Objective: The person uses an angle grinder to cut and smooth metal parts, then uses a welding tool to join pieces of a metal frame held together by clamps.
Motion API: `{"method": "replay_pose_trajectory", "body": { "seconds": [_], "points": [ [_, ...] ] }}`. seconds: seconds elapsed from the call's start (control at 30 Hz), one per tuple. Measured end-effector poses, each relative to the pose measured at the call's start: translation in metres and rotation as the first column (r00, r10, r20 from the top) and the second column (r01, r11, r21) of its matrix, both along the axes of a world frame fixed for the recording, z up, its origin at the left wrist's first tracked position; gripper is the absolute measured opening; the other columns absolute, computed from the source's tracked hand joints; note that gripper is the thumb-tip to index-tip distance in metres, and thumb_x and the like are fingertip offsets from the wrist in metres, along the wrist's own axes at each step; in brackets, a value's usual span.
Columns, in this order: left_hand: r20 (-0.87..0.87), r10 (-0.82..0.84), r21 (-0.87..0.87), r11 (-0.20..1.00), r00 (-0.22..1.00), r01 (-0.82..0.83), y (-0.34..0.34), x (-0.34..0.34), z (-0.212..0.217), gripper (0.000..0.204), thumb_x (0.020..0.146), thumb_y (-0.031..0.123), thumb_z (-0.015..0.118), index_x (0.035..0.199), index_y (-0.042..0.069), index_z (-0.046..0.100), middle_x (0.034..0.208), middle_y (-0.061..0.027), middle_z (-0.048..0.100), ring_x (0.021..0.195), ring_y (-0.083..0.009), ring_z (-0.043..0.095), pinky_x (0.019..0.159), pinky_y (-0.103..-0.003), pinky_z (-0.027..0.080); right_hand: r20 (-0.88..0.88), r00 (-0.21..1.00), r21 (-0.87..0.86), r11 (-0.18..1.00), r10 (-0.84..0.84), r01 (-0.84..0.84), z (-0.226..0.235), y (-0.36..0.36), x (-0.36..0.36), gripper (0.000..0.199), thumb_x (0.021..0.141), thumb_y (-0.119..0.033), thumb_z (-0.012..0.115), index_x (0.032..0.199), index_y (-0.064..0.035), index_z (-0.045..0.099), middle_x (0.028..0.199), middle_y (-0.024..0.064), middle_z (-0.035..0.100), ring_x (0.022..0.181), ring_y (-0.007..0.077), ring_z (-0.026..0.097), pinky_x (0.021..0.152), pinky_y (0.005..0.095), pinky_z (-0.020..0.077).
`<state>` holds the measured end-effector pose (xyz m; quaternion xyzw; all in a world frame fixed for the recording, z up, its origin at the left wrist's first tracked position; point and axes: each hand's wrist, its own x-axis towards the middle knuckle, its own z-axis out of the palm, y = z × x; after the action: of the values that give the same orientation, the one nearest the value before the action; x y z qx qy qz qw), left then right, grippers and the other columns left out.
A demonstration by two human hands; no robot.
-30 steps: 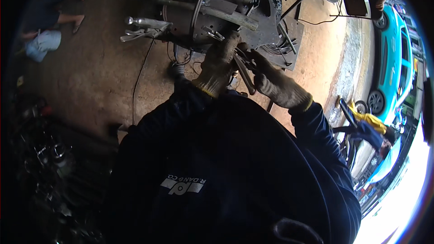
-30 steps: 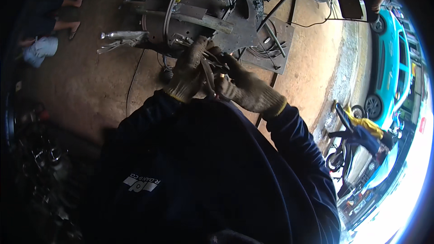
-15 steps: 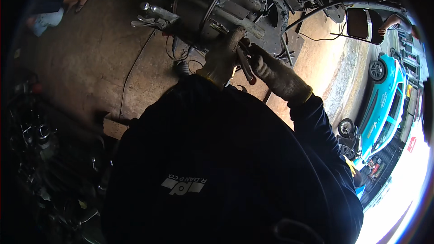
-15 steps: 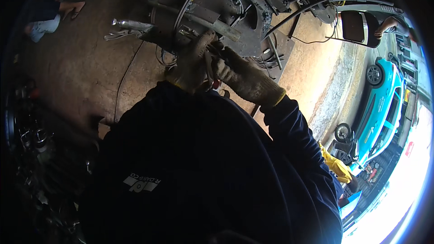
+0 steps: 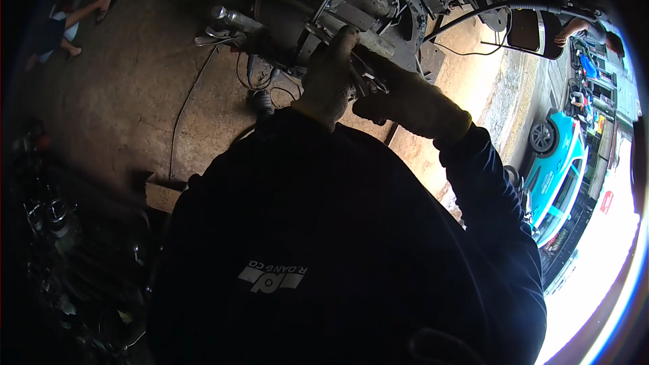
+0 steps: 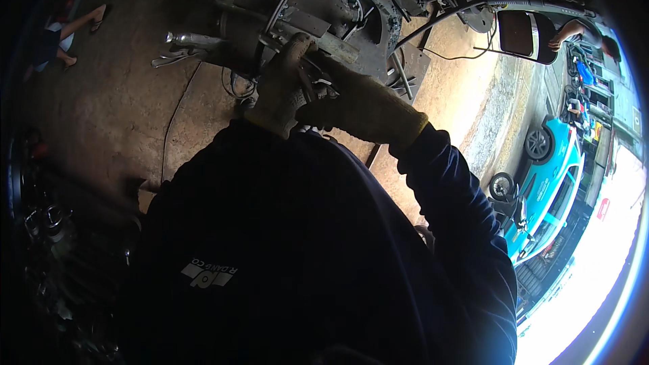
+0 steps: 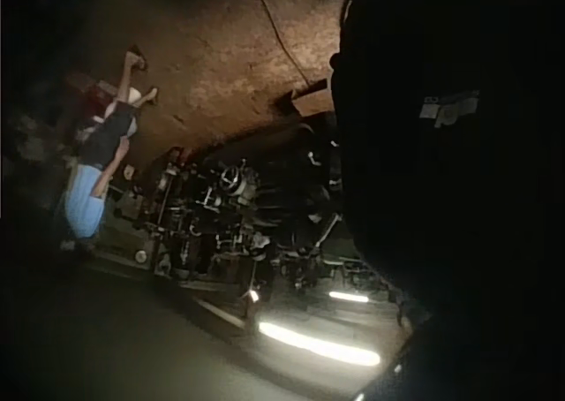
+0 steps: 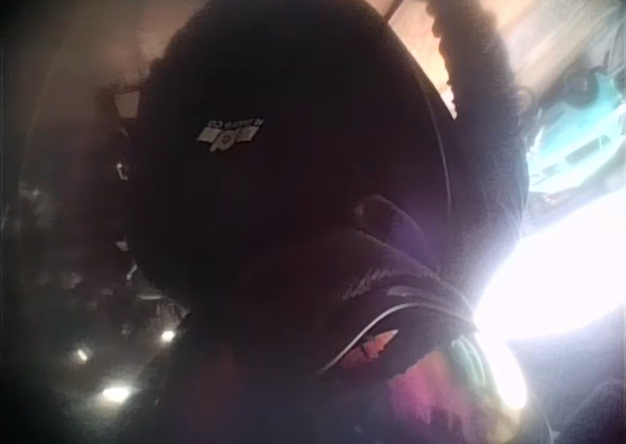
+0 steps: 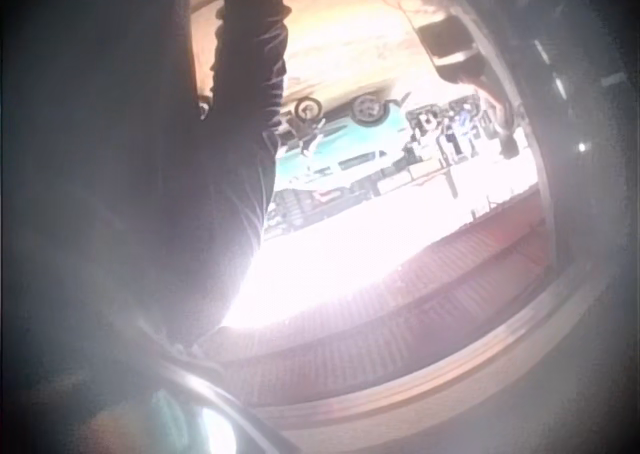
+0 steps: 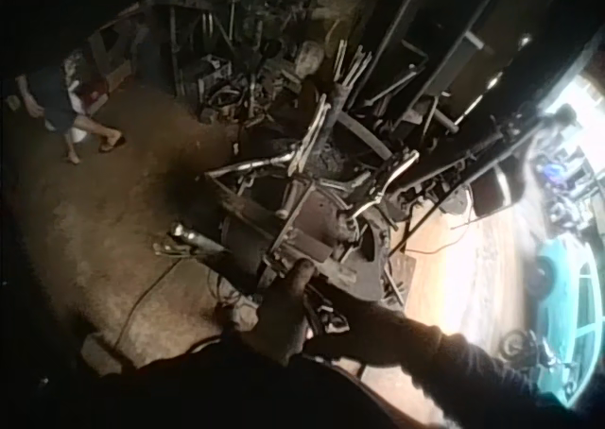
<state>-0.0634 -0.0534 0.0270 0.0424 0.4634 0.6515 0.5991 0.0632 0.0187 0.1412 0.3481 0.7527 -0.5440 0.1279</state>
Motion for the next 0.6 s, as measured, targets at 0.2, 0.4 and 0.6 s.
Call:
{"method": "replay_pose_trajectory", "body": {
  "seconds": [0.2,0.4,0.6],
  "points": [
    [0.118,0.03,-0.027,0.999,0.993,-0.027,0.004,0.001,0.014,0.054,0.098,0.047,0.067,0.129,0.003,0.06,0.101,-0.0074,0.065,0.091,-0.0183,0.065,0.078,-0.035,0.052,-0.009,0.998,-0.059,0.996,-0.07,0.069,-0.003,0.011,0.002,0.079,0.093,-0.01,0.077,0.161,-0.0103,0.037,0.12,0.0121,0.07,0.083,0.0106,0.065,0.075,0.0277,0.0574],
    [0.078,0.066,0.069,0.995,0.995,-0.072,-0.007,0.01,0.015,0.058,0.097,0.049,0.07,0.132,0.004,0.058,0.102,-0.0068,0.065,0.088,-0.0169,0.064,0.075,-0.033,0.052,0.058,0.997,-0.018,0.999,-0.05,0.051,-0.001,0.003,0.002,0.088,0.088,-0.035,0.083,0.159,-0.0071,0.039,0.129,0.0221,0.069,0.112,0.0267,0.072,0.093,0.0364,0.0577],
    [0.033,0.014,-0.044,0.999,0.999,-0.013,-0.007,0.008,0.024,0.062,0.098,0.052,0.067,0.133,0.002,0.057,0.104,-0.0092,0.066,0.092,-0.0182,0.066,0.076,-0.035,0.054,-0.063,0.996,0.192,0.98,0.071,-0.057,-0.006,-0.008,0.009,0.1,0.084,-0.044,0.086,0.159,-0.0043,0.034,0.147,0.0275,0.055,0.135,0.0362,0.057,0.109,0.0428,0.0496]
  ]
}}
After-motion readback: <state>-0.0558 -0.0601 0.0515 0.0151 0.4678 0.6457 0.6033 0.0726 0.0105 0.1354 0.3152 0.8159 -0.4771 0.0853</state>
